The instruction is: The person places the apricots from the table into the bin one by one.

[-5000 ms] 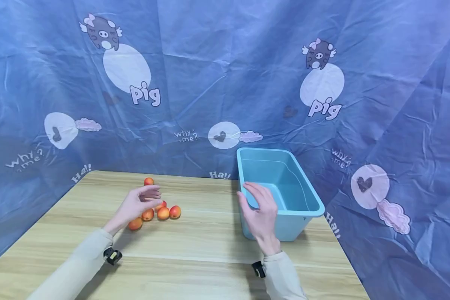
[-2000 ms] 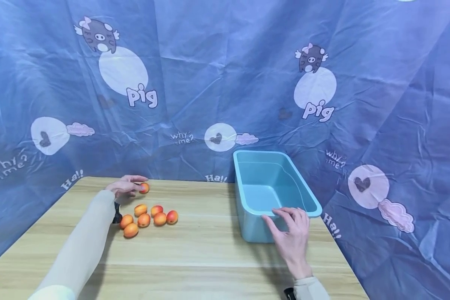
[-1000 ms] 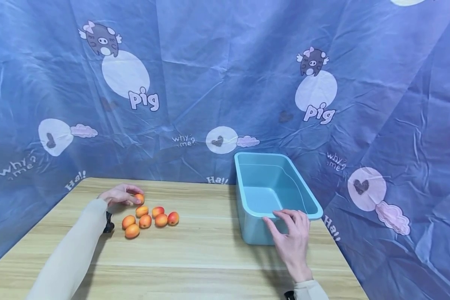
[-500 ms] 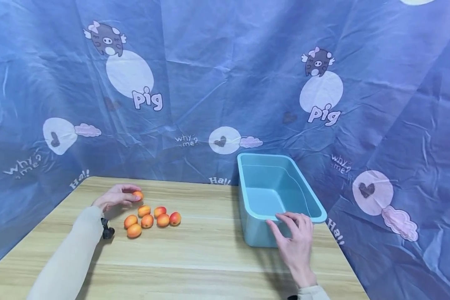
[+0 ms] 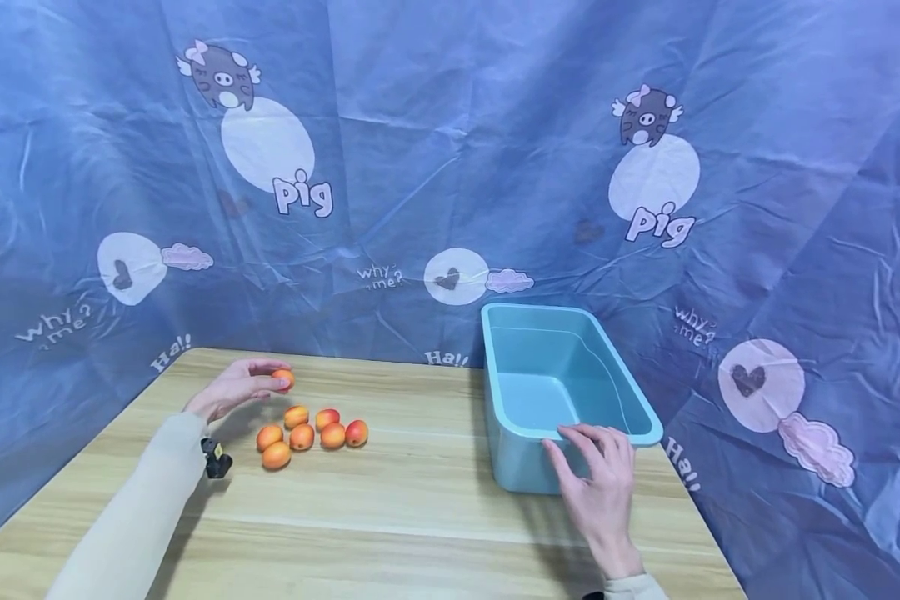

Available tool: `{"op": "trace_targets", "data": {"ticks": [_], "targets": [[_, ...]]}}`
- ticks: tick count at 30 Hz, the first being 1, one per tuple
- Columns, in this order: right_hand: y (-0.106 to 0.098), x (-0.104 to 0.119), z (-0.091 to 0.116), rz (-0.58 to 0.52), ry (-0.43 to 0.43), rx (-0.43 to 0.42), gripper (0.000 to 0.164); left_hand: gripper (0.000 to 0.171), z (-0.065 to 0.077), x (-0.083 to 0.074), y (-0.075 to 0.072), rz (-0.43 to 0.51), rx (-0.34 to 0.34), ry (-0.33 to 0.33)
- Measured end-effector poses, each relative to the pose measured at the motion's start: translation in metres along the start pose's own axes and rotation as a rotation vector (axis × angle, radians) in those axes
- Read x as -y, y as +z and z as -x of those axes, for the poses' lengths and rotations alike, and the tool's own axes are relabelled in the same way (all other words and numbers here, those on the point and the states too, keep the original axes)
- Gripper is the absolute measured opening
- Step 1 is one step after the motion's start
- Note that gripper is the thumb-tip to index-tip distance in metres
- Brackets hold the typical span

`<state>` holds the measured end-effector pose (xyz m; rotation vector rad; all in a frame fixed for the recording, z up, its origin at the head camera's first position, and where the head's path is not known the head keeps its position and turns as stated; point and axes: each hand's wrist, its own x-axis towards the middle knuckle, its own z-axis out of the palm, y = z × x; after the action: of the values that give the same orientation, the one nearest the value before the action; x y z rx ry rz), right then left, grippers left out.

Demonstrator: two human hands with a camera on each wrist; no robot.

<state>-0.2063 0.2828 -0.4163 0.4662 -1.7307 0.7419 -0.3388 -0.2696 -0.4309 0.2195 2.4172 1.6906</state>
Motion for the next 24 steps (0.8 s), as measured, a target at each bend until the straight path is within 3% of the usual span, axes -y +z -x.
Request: {"op": "trace_targets", "data": {"ticks": [3,11,19,24], "targets": [[0.0,0.0,0.0,-0.004,0.005,-0.001,0.054,0.062,-0.002,-0.006,0.004,0.006,0.021,0.033],[-0.002,-0.004,0.002,-0.007,0.01,-0.003,0.052,0.054,-0.011,-0.017,0.02,0.056,0.039,0.043],[-0.004,-0.008,0.002,-0.014,0.009,-0.001,0.041,0.049,-0.012,-0.033,0.031,0.067,-0.043,0.044],[0.0,-0.006,0.002,-0.024,0.008,-0.004,0.047,0.054,-0.006,-0.044,0.035,0.102,-0.036,0.061]]}}
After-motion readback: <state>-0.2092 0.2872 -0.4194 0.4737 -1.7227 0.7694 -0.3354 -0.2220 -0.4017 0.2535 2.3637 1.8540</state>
